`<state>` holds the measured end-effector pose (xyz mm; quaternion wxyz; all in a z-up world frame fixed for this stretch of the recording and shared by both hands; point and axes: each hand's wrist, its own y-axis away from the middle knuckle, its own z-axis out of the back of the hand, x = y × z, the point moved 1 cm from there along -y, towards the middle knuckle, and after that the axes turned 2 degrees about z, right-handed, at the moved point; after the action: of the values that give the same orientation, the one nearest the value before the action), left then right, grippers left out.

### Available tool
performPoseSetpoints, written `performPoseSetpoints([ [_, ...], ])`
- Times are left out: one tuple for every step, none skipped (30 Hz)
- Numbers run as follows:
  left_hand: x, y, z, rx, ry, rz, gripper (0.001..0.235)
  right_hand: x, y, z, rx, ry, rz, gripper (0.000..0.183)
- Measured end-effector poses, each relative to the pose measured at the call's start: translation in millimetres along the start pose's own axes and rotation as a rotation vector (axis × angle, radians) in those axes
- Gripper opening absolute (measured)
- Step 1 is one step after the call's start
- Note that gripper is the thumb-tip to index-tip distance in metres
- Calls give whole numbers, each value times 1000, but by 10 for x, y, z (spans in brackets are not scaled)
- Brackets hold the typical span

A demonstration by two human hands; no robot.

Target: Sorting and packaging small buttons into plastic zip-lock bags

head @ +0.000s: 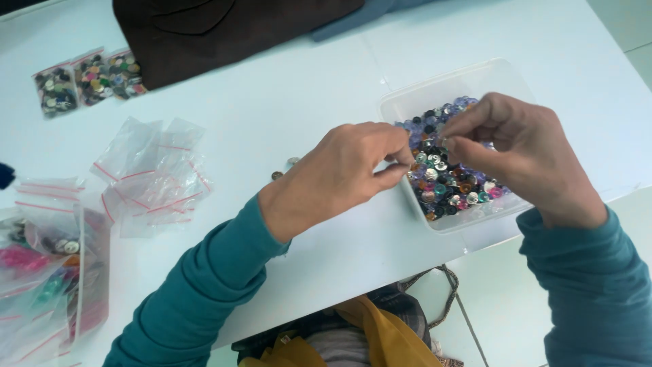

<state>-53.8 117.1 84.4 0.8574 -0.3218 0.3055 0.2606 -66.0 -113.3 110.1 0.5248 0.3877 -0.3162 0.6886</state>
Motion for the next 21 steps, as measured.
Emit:
performPoseSetpoints([
  [-31, 116, 42, -10, -5, 14, 11, 29, 60, -50, 17, -3, 5, 10],
  [-68, 236, 85, -24, 33, 15, 9, 65, 114, -98, 20, -19, 29, 17],
  [-106, 359, 127, -37, 71, 16, 10, 101, 169, -146, 24, -37, 51, 24],
  [-128, 444, 159, -53, 66, 33, 10, 123, 197, -214, 47, -39, 57, 24],
  [-146, 528, 189, -46, 63, 73, 7, 149, 224, -281, 66, -67, 129, 27],
  [-161, 613, 223, -40, 59, 113, 8, 175, 244, -349, 86, -98, 201, 31],
  [-132, 706, 232, -56, 54, 132, 8, 216, 259, -445, 109, -102, 207, 31],
  [-114, 810, 235, -51, 39, 145, 19, 262, 291, -540, 104, -15, 216, 28],
  [-95, 915, 234, -45, 24, 158, 31, 306, 324, -634, 97, 73, 226, 26],
  [-60, 1019, 228, -59, 23, 181, 31, 304, 329, -739, 123, 66, 229, 26],
  [-25, 1120, 219, -68, 4, 202, 29, 302, 334, -843, 155, 81, 247, 28],
  [14, 1214, 215, -76, -15, 218, 27, 306, 341, -942, 182, 98, 266, 30],
  [24, 1330, 218, -90, -17, 234, 27, 298, 350, -1039, 203, 95, 272, 30],
  [33, 1439, 210, -106, -24, 274, 25, 285, 369, -1120, 154, 157, 270, 26],
  [40, 1541, 196, -122, -31, 313, 24, 268, 389, -1192, 105, 219, 268, 22],
  [66, 1639, 169, -128, -30, 321, 24, 224, 367, -1271, 115, 218, 269, 22],
  [91, 1732, 142, -146, -42, 356, 24, 183, 346, -1345, 138, 197, 314, 20],
  [115, 1821, 113, -164, -54, 389, 24, 142, 330, -1416, 158, 175, 358, 20],
  [125, 1860, 86, -168, -52, 396, 24, 94, 321, -1495, 167, 174, 357, 20],
  [136, 1897, 58, -191, -110, 408, 21, 45, 313, -1568, 150, 179, 367, 19],
  [145, 1933, 29, -214, -168, 419, 19, -3, 307, -1639, 134, 185, 378, 18],
])
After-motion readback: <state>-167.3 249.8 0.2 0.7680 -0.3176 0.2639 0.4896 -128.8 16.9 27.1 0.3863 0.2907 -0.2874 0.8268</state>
